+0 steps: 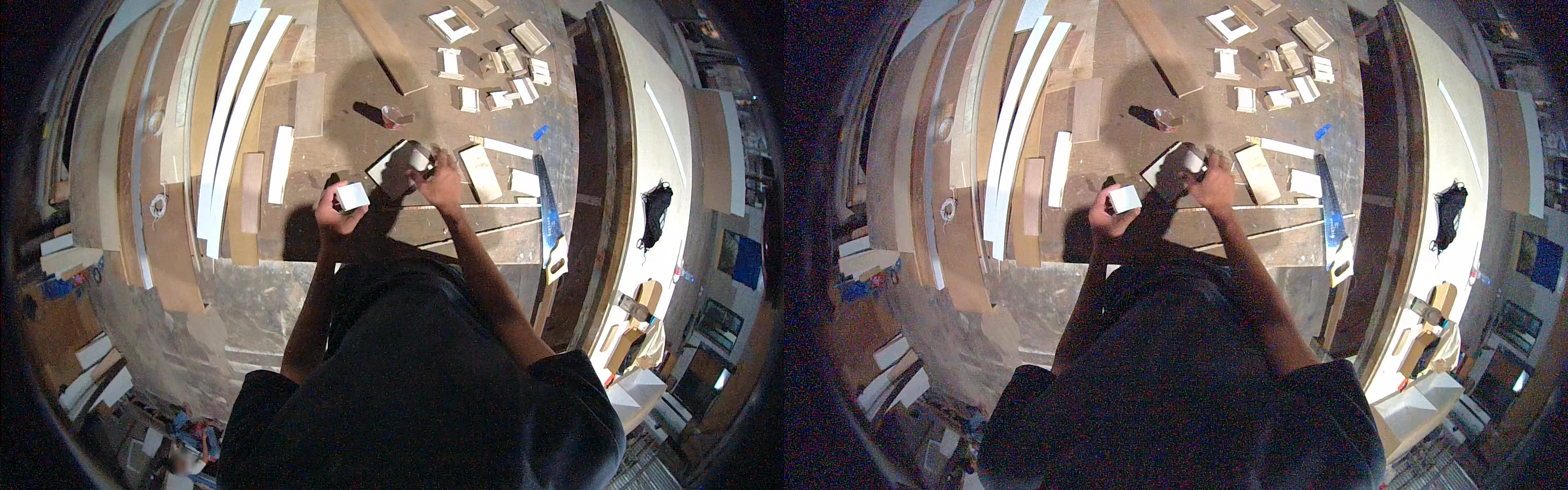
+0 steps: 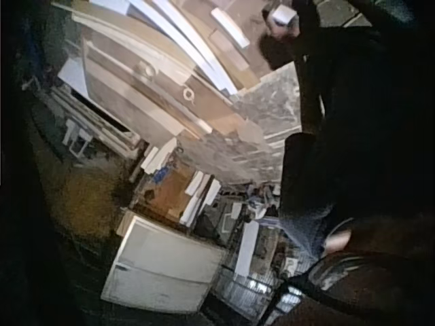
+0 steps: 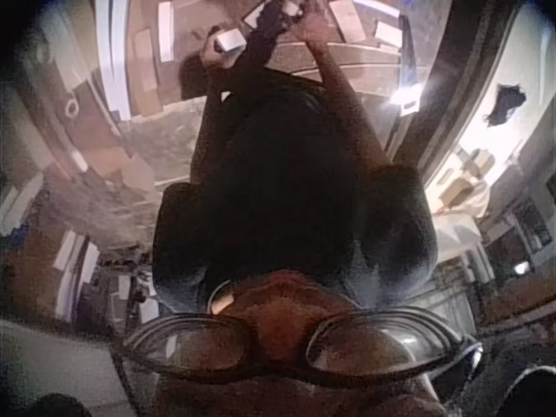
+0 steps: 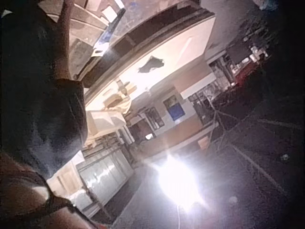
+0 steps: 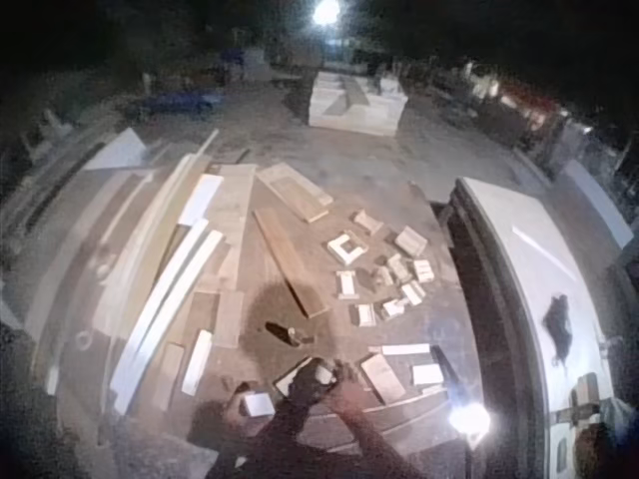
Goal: The person uses a handsaw to cut a small wooden piece, applies glue to the cut edge, and then attaches it to a larger wooden assembly.
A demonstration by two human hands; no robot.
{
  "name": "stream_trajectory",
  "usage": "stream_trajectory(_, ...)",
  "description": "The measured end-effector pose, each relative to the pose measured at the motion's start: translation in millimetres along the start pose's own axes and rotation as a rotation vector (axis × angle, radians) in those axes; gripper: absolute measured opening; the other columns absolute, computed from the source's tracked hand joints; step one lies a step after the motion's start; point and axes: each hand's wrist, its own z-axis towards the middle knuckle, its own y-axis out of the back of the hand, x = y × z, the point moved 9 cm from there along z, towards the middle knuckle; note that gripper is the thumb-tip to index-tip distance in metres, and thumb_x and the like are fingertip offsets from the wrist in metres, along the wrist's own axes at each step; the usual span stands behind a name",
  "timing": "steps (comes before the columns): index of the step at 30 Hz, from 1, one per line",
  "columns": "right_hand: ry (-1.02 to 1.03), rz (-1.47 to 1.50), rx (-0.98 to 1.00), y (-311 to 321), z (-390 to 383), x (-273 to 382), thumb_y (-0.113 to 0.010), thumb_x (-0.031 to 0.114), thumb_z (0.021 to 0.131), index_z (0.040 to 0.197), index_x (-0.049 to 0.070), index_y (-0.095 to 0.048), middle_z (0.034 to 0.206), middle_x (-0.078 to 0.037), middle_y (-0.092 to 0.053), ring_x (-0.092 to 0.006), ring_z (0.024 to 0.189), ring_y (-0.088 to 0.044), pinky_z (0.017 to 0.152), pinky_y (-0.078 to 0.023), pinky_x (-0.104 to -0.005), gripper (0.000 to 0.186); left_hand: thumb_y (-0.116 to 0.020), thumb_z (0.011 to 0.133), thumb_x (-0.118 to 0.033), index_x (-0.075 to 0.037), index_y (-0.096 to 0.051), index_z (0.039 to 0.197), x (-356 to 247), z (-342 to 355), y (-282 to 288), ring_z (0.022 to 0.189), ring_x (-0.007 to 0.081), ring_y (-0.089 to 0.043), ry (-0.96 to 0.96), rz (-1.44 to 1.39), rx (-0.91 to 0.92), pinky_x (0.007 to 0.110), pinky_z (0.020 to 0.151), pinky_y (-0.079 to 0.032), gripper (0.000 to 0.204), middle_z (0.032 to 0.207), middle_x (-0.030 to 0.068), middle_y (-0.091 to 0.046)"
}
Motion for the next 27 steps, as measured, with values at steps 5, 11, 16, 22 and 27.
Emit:
stream_trajectory(5, -0.007, -0.333, -0.036, -26.9, 2.2, 7.4, -0.091, 0.053, 0.062, 0.13, 0.001, -0.053, 0.113, -0.025, -0.062, -0.042, 0.104, -0.062, 0.092, -0.051, -0.0507, 0.095, -0.091, 0.07, -0.02, -0.002, -0.062, 0.122, -7.8, 5.9, -3.2, 0.098, 0.0223, -0.068, -0.036, 0.009, -0.013, 0.036, 0.085, -0.055, 0.062, 0.108, 0.0118, -0.068)
stream_trajectory(11, -0.086, 0.182, 0.302, -32.4, 10.5, -31.8, -0.082, 0.038, 0.079, 0.115, 0.002, -0.067, 0.101, -0.016, -0.07, -0.0304, 0.091, -0.07, 0.079, -0.054, -0.0461, 0.052, -0.091, 0.071, -0.015, -0.003, -0.059, 0.134, -40.3, 9.6, -10.1, 0.103, 0.0223, -0.067, 0.009, -0.028, -0.019, 0.036, 0.087, -0.056, 0.072, 0.114, 0.0121, -0.064)
stream_trajectory(16, -0.341, 0.638, 0.49, 14.0, -13.6, -0.5, -0.073, 0.025, 0.093, 0.133, -0.005, -0.058, 0.098, -0.016, -0.07, -0.0187, 0.059, -0.067, 0.051, -0.054, -0.0299, 0.052, -0.09, 0.073, -0.01, -0.004, -0.056, 0.141, -84.3, 16.0, -14.4, 0.103, 0.0188, -0.065, -0.058, -0.024, 0.1, 0.034, 0.086, -0.056, 0.077, 0.113, 0.0086, -0.059)
stream_trajectory(22, -0.275, 0.649, 0.462, 80.1, -29.8, 49.3, -0.07, 0.015, 0.094, 0.137, -0.018, -0.048, 0.119, -0.02, -0.065, -0.0177, 0.069, -0.065, 0.052, -0.057, -0.03, 0.058, -0.089, 0.074, -0.005, -0.005, -0.055, 0.142, -108.2, 11.3, -34.0, 0.104, 0.0163, -0.063, -0.078, -0.146, 0.207, 0.031, 0.087, -0.056, 0.076, 0.114, 0.0063, -0.057)
stream_trajectory(27, -0.263, 0.65, 0.314, 94.2, -42.0, 44.2, -0.069, 0.009, 0.094, 0.139, -0.021, -0.042, 0.133, -0.03, -0.059, -0.022, 0.075, -0.069, 0.052, -0.058, -0.0323, 0.061, -0.09, 0.074, -0.005, -0.002, -0.053, 0.142, -126.4, 12.0, -40.4, 0.106, 0.0174, -0.064, -0.129, -0.159, 0.196, 0.032, 0.091, -0.056, 0.078, 0.12, 0.008, -0.058)
